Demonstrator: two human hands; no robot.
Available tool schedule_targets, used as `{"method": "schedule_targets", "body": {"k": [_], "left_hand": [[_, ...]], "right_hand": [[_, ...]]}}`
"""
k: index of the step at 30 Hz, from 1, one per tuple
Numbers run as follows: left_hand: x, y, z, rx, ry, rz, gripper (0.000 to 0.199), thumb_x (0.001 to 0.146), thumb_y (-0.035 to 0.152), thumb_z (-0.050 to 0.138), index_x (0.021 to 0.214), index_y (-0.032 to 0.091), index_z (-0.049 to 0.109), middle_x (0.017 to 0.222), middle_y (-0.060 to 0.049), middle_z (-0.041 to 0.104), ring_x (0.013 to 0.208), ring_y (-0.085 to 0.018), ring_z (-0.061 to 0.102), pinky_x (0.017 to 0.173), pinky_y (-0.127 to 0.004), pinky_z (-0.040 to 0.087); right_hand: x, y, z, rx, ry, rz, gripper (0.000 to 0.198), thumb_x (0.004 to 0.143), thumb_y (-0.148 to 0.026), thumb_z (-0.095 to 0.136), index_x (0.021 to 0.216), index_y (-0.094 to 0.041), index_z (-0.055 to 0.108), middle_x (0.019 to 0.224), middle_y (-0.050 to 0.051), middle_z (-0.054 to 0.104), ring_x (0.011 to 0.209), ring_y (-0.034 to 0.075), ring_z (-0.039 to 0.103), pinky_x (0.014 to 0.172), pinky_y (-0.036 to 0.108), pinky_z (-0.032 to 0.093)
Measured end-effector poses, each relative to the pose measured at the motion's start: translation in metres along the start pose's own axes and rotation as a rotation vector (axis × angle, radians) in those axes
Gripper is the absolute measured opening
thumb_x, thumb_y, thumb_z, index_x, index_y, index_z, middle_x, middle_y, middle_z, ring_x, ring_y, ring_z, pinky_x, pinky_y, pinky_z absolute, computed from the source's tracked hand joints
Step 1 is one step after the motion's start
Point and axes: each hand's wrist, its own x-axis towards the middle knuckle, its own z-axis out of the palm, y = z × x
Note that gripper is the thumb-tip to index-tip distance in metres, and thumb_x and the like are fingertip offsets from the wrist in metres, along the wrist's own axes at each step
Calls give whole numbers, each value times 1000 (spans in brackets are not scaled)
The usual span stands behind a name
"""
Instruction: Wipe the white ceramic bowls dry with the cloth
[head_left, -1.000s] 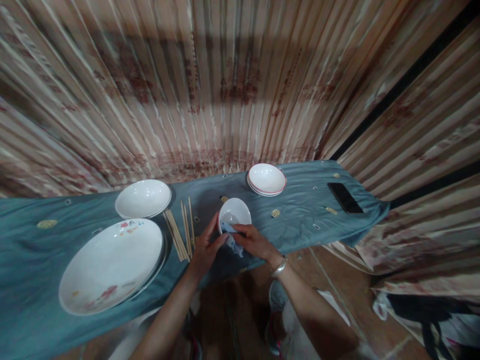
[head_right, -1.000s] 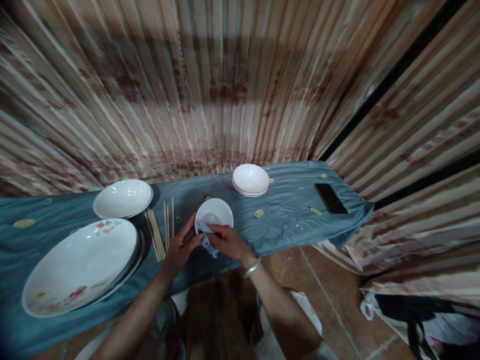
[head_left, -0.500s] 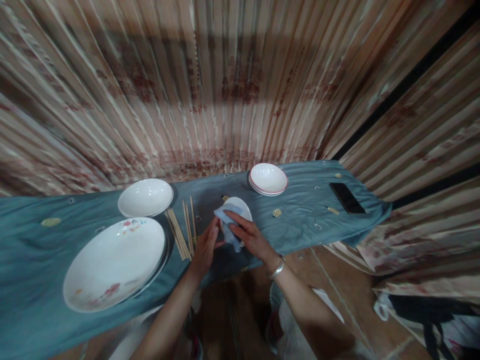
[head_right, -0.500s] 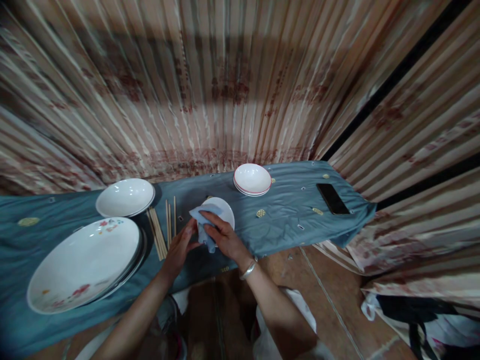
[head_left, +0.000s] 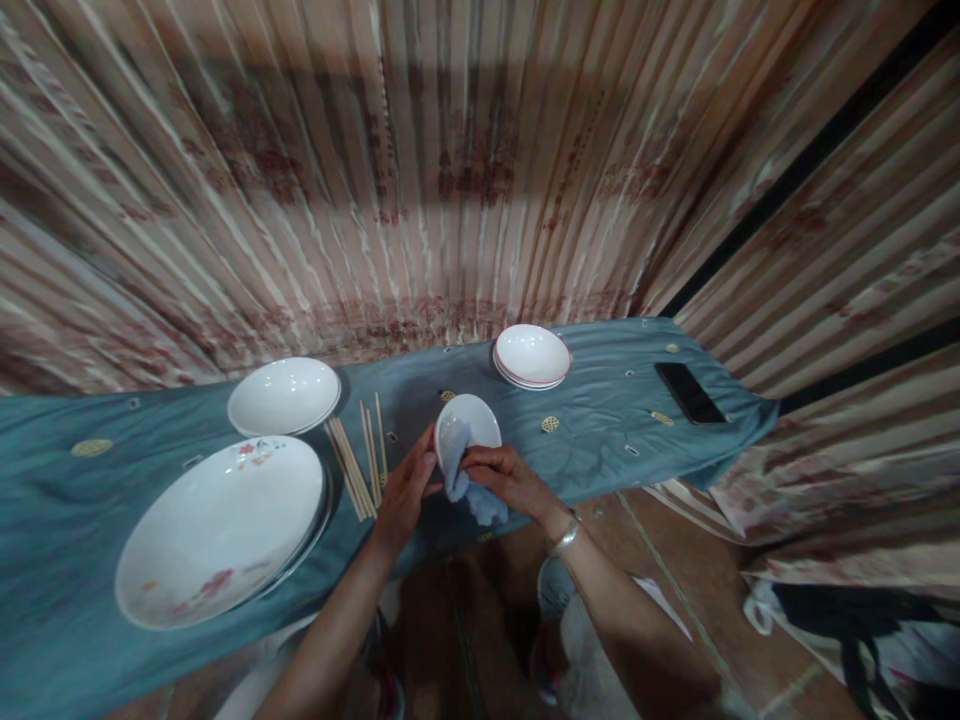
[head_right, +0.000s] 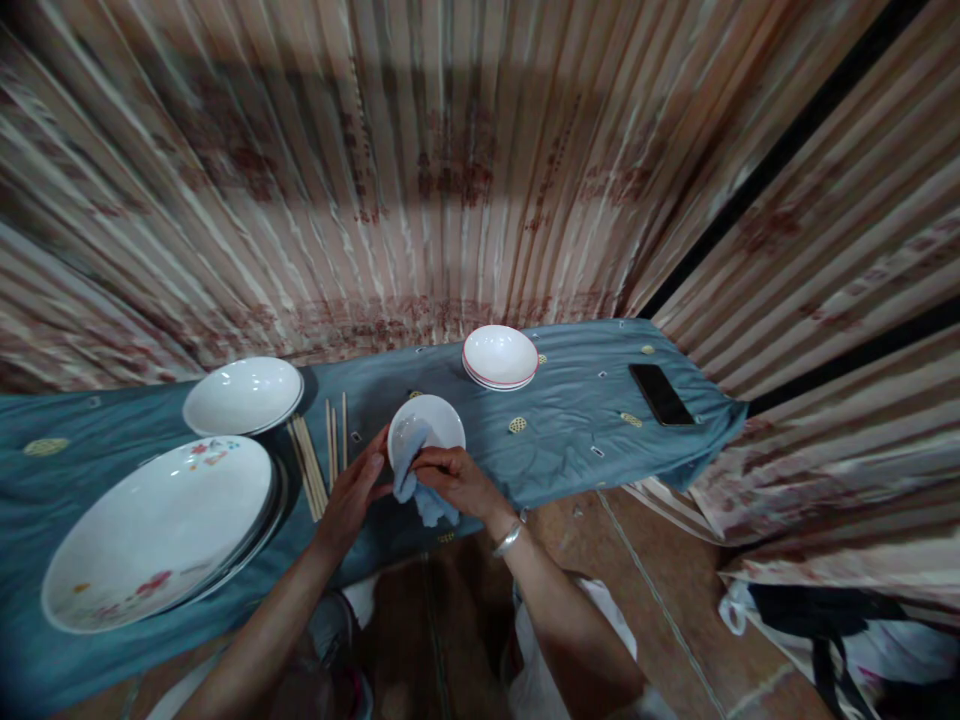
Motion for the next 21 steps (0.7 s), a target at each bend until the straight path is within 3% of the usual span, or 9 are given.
{"method": "schedule_targets", "body": {"k": [5, 10, 12, 15, 18, 21], "left_hand": [[3, -4, 1, -12, -16, -8, 82, 70, 60, 70, 139, 22, 51, 134, -8, 62, 119, -34, 60, 85, -42, 58], [3, -5, 2, -54, -18, -12, 82, 68, 58, 73, 138, 21, 52, 135, -10, 61, 120, -35, 58, 86, -46, 58], [2, -4, 2, -71, -27, -8, 83, 68, 56, 74, 138, 20, 52, 133, -10, 62, 120, -35, 58, 86, -47, 58], [0, -4, 3, -93, -38, 5, 81, 68, 54, 74, 138, 19, 52, 134, -10, 61, 122, -35, 57, 87, -47, 58], [0, -4, 2, -82, -30, 12, 79, 69, 53, 74, 137, 20, 53, 136, -10, 60, 124, -35, 55, 86, -46, 58], [1, -4, 2, -84, -35, 18, 79, 69, 53, 74, 138, 20, 52, 137, -10, 59, 125, -36, 54, 87, -46, 58]], "right_hand": [[9, 7, 5, 87, 77, 16, 20, 84, -36, 59, 81, -18, 67, 72, -2, 59, 66, 10, 50, 63, 20, 40], [22, 14, 6, 49, 132, -7, 22, 86, -33, 54, 99, -19, 64, 84, -1, 61, 71, 11, 53, 65, 21, 44], [25, 17, 5, -77, 167, -60, 24, 88, -30, 50, 106, -19, 62, 96, 2, 63, 85, 14, 58, 78, 25, 47], [27, 21, 3, -384, 211, -154, 31, 90, -21, 46, 118, -18, 58, 118, 8, 61, 112, 19, 55, 103, 35, 41], [23, 23, 4, -712, 224, -172, 42, 90, -12, 41, 130, -16, 52, 134, 13, 54, 126, 21, 49, 110, 40, 38], [17, 23, 6, -971, 214, -126, 43, 90, -10, 41, 131, -13, 52, 137, 18, 52, 127, 24, 49, 109, 43, 42]]}}
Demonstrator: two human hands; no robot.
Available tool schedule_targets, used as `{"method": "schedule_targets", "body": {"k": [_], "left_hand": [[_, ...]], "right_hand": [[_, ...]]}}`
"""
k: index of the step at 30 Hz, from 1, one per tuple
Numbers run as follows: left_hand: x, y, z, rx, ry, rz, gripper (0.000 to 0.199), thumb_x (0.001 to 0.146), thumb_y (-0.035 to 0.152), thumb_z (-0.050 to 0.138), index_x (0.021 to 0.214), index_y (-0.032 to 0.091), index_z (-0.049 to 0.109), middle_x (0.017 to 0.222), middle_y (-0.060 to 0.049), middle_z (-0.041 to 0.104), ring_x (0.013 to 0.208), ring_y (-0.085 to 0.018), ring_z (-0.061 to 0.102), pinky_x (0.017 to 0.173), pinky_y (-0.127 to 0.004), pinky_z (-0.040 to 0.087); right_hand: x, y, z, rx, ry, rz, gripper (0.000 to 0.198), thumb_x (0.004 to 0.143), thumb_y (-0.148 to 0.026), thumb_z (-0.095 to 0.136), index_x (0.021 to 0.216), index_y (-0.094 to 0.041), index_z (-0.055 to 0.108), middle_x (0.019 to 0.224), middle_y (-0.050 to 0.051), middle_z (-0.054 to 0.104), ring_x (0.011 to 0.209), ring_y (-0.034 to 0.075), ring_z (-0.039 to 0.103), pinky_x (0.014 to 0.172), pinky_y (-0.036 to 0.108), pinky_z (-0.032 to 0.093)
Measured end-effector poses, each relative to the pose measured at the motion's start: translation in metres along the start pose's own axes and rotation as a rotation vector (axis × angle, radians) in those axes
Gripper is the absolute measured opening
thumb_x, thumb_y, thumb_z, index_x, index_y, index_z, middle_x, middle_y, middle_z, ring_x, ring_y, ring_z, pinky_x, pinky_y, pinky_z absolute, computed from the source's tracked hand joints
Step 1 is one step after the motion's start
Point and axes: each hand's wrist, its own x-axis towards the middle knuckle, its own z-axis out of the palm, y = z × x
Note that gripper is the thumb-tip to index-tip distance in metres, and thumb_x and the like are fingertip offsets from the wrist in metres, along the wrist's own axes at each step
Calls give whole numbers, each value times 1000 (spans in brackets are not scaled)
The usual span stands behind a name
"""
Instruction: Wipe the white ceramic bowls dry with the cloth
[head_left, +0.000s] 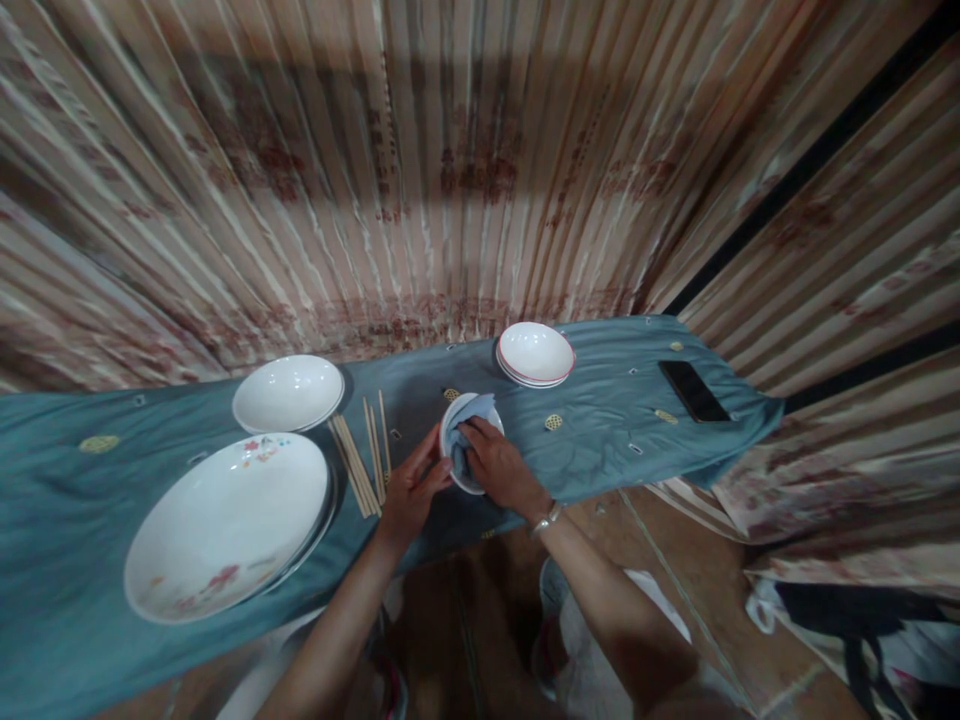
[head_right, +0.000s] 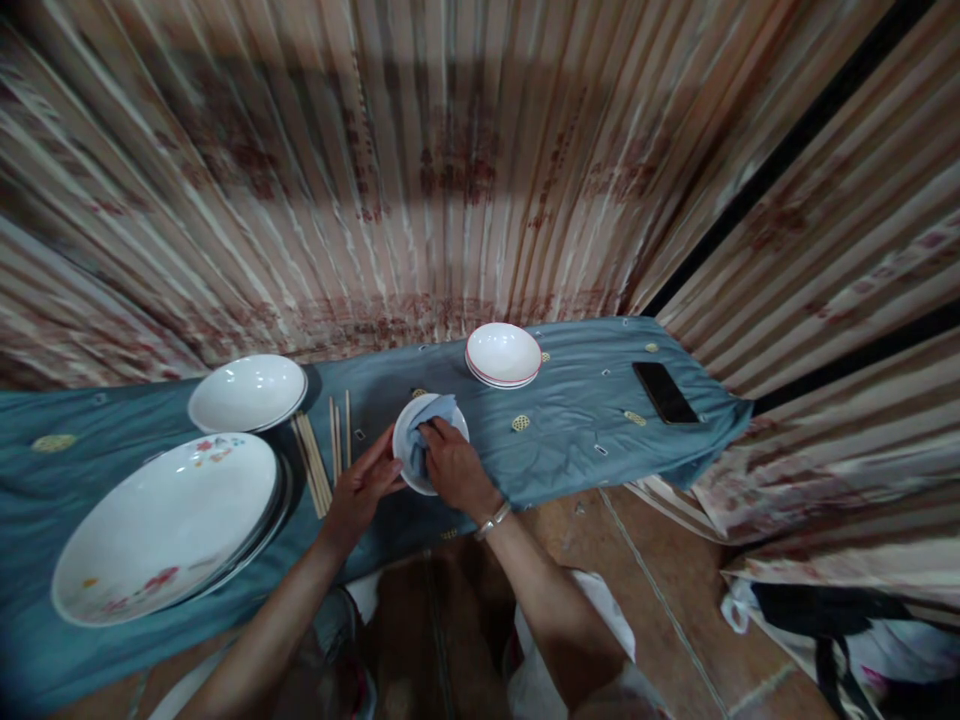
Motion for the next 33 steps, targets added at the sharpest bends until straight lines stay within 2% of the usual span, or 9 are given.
{"method": "schedule_targets", "body": {"k": [4, 8, 12, 16, 21, 25, 28, 33], "left_hand": [[0, 1, 0, 14, -4, -9, 83, 68, 54, 73, 140, 19, 50, 135, -11, 61, 124, -36, 55, 86, -47, 58], [0, 1, 2, 25, 13, -14, 81, 69, 54, 73, 139, 19, 51, 134, -11, 62, 122, -36, 57, 86, -46, 58], [0, 2, 3, 27, 26, -27, 82, 68, 55, 73, 139, 19, 51, 135, -11, 61, 121, -36, 57, 84, -45, 59], [1, 3, 3, 28, 24, -20, 81, 68, 55, 73, 138, 19, 52, 133, -11, 62, 120, -35, 59, 84, -44, 59], [1, 0, 3, 47, 40, -8, 83, 67, 57, 74, 138, 19, 53, 133, -10, 63, 117, -35, 60, 83, -44, 60], [3, -5, 2, 26, 29, -8, 86, 66, 57, 74, 138, 16, 52, 134, -13, 61, 118, -37, 59, 85, -46, 59], [3, -8, 2, -15, 18, -4, 85, 65, 54, 76, 137, 15, 53, 137, -13, 59, 122, -37, 56, 87, -48, 58], [1, -9, 2, -30, 1, 25, 75, 69, 48, 76, 136, 19, 55, 138, -11, 59, 123, -37, 56, 88, -49, 57]], "right_hand": [[-6, -3, -4, -181, -92, 18, 36, 91, -10, 44, 125, -10, 57, 129, 20, 57, 122, 25, 53, 103, 42, 46], [-11, -4, -10, -195, -165, 32, 28, 90, -10, 46, 113, -11, 63, 118, 17, 63, 115, 24, 57, 99, 38, 47], [-15, -1, -16, -45, -223, 55, 23, 89, -10, 49, 104, -15, 66, 109, 12, 69, 106, 22, 63, 95, 36, 49], [-15, -1, -19, 248, -241, 57, 23, 87, -11, 50, 102, -17, 67, 104, 7, 72, 97, 20, 66, 89, 32, 49], [-11, -5, -11, 651, -125, 52, 24, 86, -18, 49, 100, -17, 69, 97, 3, 71, 89, 17, 64, 83, 29, 49], [-3, -7, 0, 853, 24, 113, 23, 83, -25, 55, 98, -16, 70, 91, 2, 70, 84, 16, 63, 81, 27, 50], [6, -8, 4, 862, 172, 143, 24, 79, -27, 59, 99, -17, 70, 93, 2, 71, 87, 17, 63, 83, 28, 51], [17, -5, -2, 667, 328, 118, 25, 80, -23, 59, 103, -19, 68, 100, 4, 71, 89, 17, 65, 84, 29, 52]]}}
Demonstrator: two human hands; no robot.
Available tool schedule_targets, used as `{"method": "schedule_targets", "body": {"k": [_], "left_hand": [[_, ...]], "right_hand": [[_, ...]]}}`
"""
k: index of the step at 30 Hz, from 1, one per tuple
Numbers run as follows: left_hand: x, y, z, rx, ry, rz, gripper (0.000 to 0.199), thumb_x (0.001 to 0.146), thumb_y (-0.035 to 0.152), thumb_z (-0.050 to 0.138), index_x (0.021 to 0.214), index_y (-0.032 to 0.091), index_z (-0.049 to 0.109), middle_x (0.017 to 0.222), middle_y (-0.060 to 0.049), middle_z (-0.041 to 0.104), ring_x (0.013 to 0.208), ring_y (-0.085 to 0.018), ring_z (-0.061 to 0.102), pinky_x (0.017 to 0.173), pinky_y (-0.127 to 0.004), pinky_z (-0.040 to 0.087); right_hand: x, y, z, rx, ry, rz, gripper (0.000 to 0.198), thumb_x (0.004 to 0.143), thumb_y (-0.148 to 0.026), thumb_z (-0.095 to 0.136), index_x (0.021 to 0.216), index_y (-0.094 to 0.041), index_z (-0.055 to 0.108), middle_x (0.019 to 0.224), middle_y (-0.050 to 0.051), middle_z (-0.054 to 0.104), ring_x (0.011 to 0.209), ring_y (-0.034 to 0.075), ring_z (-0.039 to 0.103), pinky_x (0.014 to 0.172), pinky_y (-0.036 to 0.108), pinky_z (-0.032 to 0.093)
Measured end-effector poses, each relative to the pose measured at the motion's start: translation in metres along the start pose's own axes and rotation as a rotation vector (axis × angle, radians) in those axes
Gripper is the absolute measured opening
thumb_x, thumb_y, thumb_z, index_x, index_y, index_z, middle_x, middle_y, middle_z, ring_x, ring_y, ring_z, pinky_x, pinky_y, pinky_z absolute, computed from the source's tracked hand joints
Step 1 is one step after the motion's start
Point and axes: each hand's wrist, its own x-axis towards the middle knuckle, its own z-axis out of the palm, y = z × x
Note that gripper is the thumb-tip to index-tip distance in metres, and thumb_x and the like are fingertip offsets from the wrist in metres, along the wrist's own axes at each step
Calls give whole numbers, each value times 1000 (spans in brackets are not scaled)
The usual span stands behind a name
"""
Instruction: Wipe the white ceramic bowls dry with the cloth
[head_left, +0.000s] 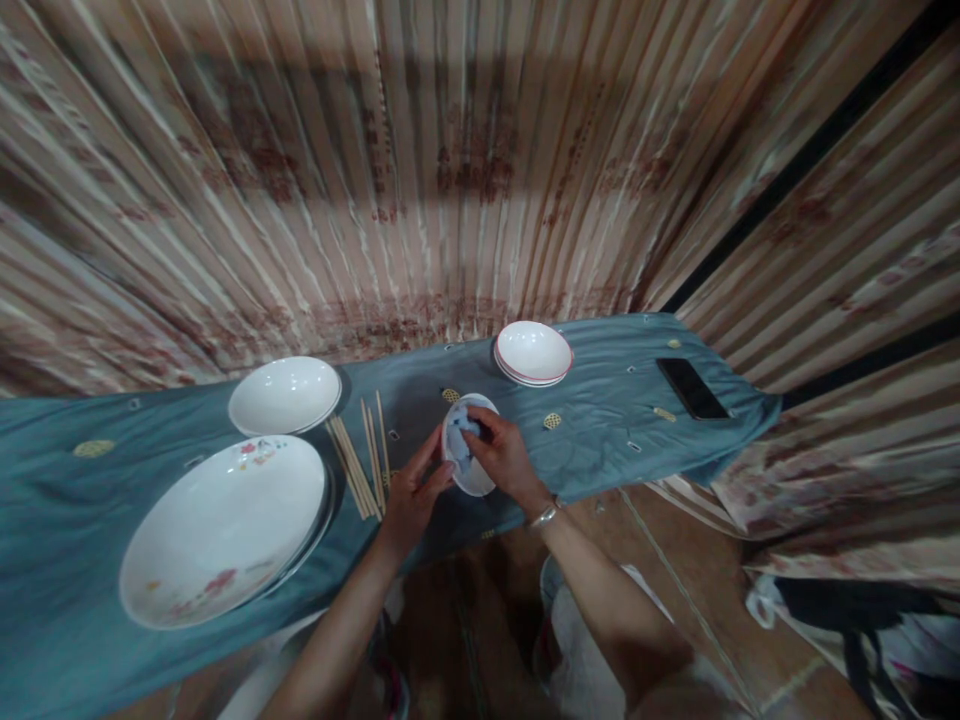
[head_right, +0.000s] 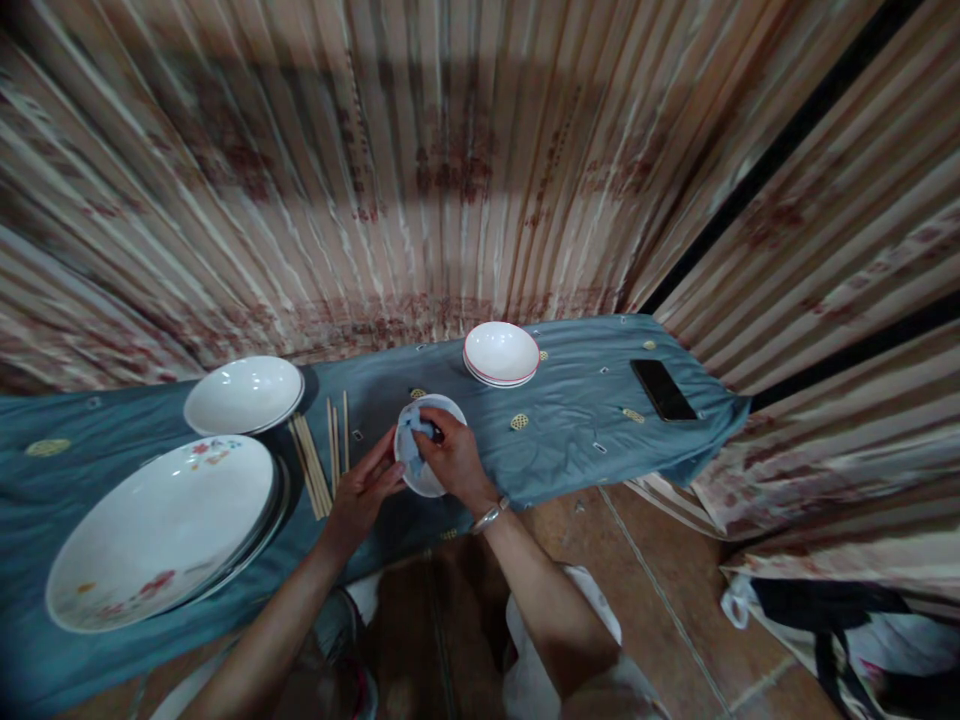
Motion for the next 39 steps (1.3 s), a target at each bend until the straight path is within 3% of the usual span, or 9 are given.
{"method": "schedule_targets", "body": {"k": [7, 15, 21, 26, 32, 36, 39], "left_hand": [[0, -4, -2, 57, 2, 41, 71, 73, 46, 74, 135, 18, 55, 137, -13, 59, 122, -37, 56, 86, -49, 58], [-1, -3, 0, 52, 5, 40, 70, 73, 44, 73, 135, 18, 55, 136, -12, 59, 120, -36, 58, 85, -47, 59], [0, 2, 3, 42, 28, 8, 75, 70, 46, 75, 136, 16, 55, 131, -13, 63, 118, -36, 60, 83, -46, 60], [1, 5, 4, 32, 32, -4, 78, 68, 48, 76, 136, 15, 54, 134, -14, 61, 119, -37, 59, 81, -45, 60], [1, 4, 4, 50, 39, -1, 77, 69, 50, 75, 136, 17, 55, 135, -12, 61, 119, -35, 59, 81, -42, 60], [2, 0, 1, 103, 35, 7, 76, 72, 50, 72, 138, 17, 53, 132, -13, 63, 114, -35, 62, 81, -43, 59], [4, -5, -1, 106, 38, 58, 70, 75, 48, 71, 136, 18, 55, 136, -12, 60, 121, -34, 58, 93, -45, 54]], "right_hand": [[13, 6, -19, -431, 23, -168, 27, 84, -12, 53, 108, -17, 64, 106, 10, 68, 101, 21, 62, 95, 34, 48], [1, 16, -33, -866, -190, -122, 27, 88, -10, 50, 111, -15, 63, 106, 12, 64, 99, 24, 58, 93, 36, 47], [-16, 19, -36, -945, -315, -105, 23, 87, -10, 52, 106, -13, 65, 103, 14, 65, 96, 25, 58, 93, 39, 48], [-30, 15, -32, -773, -397, -85, 25, 85, -9, 53, 106, -15, 66, 105, 12, 67, 100, 22, 60, 95, 36, 47], [-30, 0, -34, -272, -540, 100, 20, 86, -14, 49, 92, -17, 69, 88, 2, 68, 80, 14, 61, 76, 26, 47], [-33, -5, -33, 71, -539, 222, 20, 86, -30, 56, 94, -16, 69, 85, 0, 67, 74, 13, 58, 68, 23, 44], [-37, -8, -30, 151, -488, 257, 24, 82, -36, 64, 94, -16, 70, 89, 1, 68, 79, 15, 59, 70, 24, 46]]}}
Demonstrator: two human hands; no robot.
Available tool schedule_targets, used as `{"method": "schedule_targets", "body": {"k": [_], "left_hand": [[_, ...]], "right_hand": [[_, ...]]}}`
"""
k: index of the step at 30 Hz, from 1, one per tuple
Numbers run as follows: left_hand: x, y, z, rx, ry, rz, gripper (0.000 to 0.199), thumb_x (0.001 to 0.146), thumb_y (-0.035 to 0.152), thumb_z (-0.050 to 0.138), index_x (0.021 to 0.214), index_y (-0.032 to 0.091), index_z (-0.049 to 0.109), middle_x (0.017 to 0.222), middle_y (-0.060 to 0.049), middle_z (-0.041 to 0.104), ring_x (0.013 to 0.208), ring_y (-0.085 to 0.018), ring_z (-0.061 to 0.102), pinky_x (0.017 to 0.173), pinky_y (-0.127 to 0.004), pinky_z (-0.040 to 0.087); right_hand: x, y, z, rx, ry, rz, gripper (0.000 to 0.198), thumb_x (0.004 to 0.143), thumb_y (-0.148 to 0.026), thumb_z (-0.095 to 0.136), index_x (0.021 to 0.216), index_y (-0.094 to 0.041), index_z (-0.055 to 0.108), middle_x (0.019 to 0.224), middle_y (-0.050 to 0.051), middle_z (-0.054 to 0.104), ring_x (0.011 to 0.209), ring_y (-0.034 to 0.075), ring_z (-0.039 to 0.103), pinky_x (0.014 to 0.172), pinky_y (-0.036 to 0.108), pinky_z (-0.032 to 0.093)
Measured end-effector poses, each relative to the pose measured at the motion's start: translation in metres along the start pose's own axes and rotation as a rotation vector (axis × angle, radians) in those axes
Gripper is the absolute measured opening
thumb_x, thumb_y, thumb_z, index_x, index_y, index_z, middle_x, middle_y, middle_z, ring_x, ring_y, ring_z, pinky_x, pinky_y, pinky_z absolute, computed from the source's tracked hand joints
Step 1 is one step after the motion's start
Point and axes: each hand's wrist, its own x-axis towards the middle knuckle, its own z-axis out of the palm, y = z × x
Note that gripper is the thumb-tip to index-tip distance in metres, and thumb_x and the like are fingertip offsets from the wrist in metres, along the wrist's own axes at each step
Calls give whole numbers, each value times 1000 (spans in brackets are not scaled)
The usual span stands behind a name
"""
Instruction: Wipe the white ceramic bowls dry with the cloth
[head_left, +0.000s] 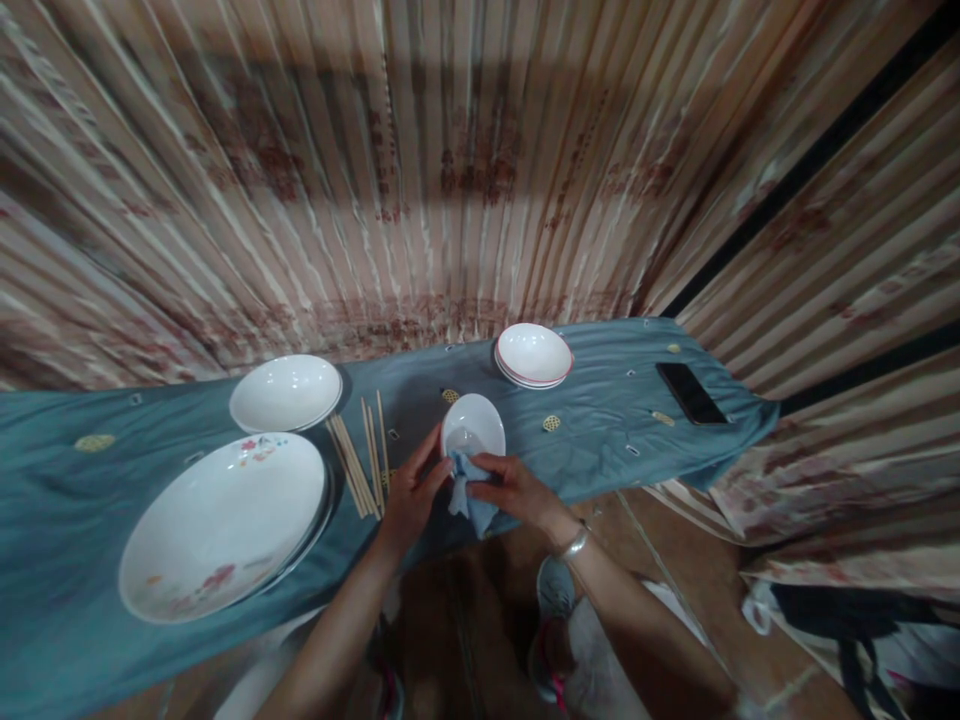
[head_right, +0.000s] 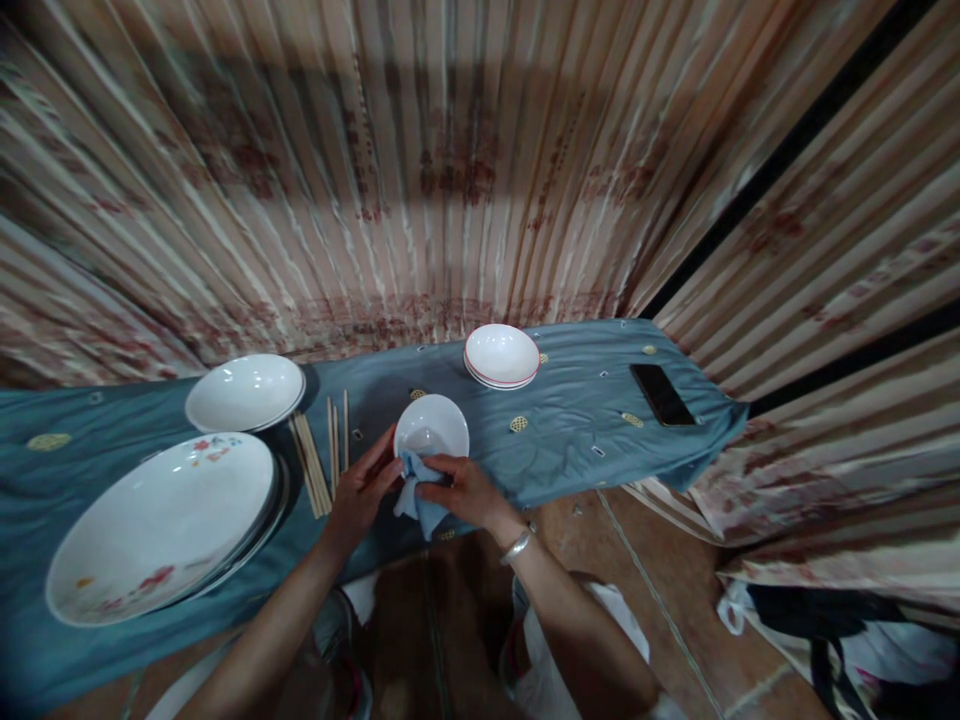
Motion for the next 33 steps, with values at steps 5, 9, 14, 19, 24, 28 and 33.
{"method": "schedule_targets", "body": {"k": [5, 9, 14, 19, 24, 28, 33], "left_hand": [[-1, 1, 1, -23, 4, 21, 66, 76, 45, 71, 134, 18, 57, 137, -11, 59, 128, -32, 52, 107, -46, 42], [-3, 9, 3, -78, -20, -63, 74, 72, 49, 73, 137, 19, 53, 133, -11, 62, 120, -34, 59, 93, -48, 54], [-3, 13, 5, -110, -11, -89, 80, 67, 52, 75, 137, 19, 53, 133, -12, 62, 118, -35, 60, 84, -46, 59], [-3, 15, 5, -89, 3, -90, 80, 68, 52, 74, 137, 18, 53, 134, -13, 61, 119, -35, 59, 83, -45, 59], [-2, 12, 5, -95, 1, -86, 78, 70, 51, 73, 138, 18, 51, 128, -12, 65, 116, -33, 61, 86, -43, 58], [-2, 7, 5, -106, 45, -102, 92, 69, 51, 74, 147, 20, 36, 130, -14, 62, 115, -32, 62, 84, -42, 58], [-2, -1, 3, -63, 40, -93, 85, 76, 54, 68, 148, 21, 35, 133, -15, 60, 119, -31, 60, 91, -43, 54]], "right_hand": [[-3, -5, -3, -167, 2, 13, 18, 79, -23, 64, 95, -18, 71, 92, 1, 71, 85, 17, 63, 76, 26, 47], [-5, -4, -17, -413, -69, 39, 23, 77, -13, 63, 97, -19, 72, 90, 0, 72, 81, 16, 65, 74, 25, 47], [-8, -2, -31, -605, -80, 67, 26, 76, -9, 64, 99, -19, 72, 95, 2, 72, 81, 16, 66, 76, 26, 47], [-8, -8, -27, -581, -94, 48, 22, 78, -8, 64, 96, -17, 72, 95, 2, 72, 86, 17, 66, 79, 26, 47], [-7, -13, -9, -524, -47, -22, 22, 79, -16, 71, 100, -18, 69, 100, 3, 71, 93, 18, 65, 83, 28, 47], [-9, -11, 1, -701, 0, -137, 21, 81, -13, 69, 101, -17, 67, 105, 6, 70, 101, 21, 61, 90, 33, 46], [-12, -12, -6, -821, 24, -242, 17, 84, -7, 62, 97, -17, 66, 101, 7, 70, 96, 21, 60, 91, 35, 46]]}}
